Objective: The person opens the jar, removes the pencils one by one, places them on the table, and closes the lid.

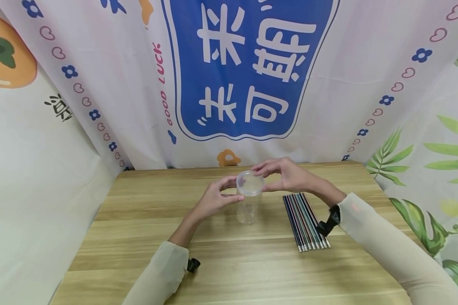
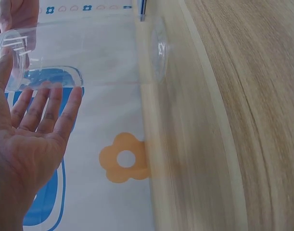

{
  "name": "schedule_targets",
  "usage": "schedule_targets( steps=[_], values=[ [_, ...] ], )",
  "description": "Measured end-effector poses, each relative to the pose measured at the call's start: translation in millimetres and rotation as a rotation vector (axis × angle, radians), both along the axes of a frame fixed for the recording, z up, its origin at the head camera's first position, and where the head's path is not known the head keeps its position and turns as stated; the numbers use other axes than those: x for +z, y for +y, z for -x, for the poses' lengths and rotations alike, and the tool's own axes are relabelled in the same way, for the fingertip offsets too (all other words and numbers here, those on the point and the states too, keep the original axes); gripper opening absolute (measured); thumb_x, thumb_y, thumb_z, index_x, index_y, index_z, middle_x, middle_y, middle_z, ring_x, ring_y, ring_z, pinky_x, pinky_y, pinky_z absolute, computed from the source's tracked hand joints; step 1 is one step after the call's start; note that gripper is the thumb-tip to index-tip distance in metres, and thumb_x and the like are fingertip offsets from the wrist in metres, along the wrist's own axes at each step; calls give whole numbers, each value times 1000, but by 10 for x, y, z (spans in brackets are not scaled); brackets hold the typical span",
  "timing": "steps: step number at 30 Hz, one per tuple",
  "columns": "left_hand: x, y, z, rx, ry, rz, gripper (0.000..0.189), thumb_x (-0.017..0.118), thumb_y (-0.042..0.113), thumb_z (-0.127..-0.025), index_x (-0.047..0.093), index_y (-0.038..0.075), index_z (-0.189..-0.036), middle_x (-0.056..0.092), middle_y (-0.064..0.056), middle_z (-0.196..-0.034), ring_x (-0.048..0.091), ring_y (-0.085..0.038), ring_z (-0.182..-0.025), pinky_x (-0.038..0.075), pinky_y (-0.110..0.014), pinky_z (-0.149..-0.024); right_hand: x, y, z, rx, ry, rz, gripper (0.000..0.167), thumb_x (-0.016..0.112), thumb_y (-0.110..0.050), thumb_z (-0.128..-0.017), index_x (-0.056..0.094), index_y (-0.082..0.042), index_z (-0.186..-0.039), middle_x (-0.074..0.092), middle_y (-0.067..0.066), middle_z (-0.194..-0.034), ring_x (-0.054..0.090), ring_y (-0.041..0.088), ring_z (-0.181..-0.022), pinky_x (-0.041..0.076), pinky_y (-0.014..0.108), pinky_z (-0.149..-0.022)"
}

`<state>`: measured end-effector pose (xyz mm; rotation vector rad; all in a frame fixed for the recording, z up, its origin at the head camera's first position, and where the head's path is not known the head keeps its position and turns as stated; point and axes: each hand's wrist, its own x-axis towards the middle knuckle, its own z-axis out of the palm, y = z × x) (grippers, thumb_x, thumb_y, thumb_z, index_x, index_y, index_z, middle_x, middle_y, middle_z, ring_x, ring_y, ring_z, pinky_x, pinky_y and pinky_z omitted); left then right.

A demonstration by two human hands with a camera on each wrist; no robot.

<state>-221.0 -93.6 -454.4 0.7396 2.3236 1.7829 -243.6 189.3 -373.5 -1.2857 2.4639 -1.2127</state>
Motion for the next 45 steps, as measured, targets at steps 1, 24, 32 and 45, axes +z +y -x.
schedule_targets(
  steps=[1, 24, 32, 45],
  values=[
    [1, 3, 1, 2, 1, 0, 59, 87, 14, -90, 62, 9, -143, 69, -12, -137, 64, -33, -131, 61, -40, -102, 1, -6, -17, -19, 21, 0, 38, 91, -14, -84, 79, -4, -119, 71, 10, -136, 67, 29, -122, 63, 47, -99],
    [-11, 5, 1, 7, 26, -19, 58, 88, 9, -89, 64, 7, -141, 71, -15, -134, 66, -33, -128, 62, -37, -100, -103, -185, -360, -296, 273, 15, 47, 99, -24, -75, 76, -2, -110, 68, 11, -122, 70, 22, -98, 66, 34, -86],
    [-30, -9, 12, -6, 20, -24, 57, 88, 12, -89, 64, 8, -141, 71, -12, -135, 66, -31, -128, 62, -37, -101, -25, -50, -151, -37, 81, 36, 61, 88, -10, -87, 62, 1, -141, 57, 22, -148, 59, 36, -131, 61, 51, -103],
    [-18, -22, -5, -17, 12, -16, 58, 87, 13, -90, 63, 10, -142, 69, -12, -138, 65, -33, -129, 62, -43, -102, -18, 25, 89, 132, -87, -2, 48, 77, -8, -95, 66, -2, -141, 59, 14, -152, 52, 35, -142, 53, 51, -114]
  ],
)
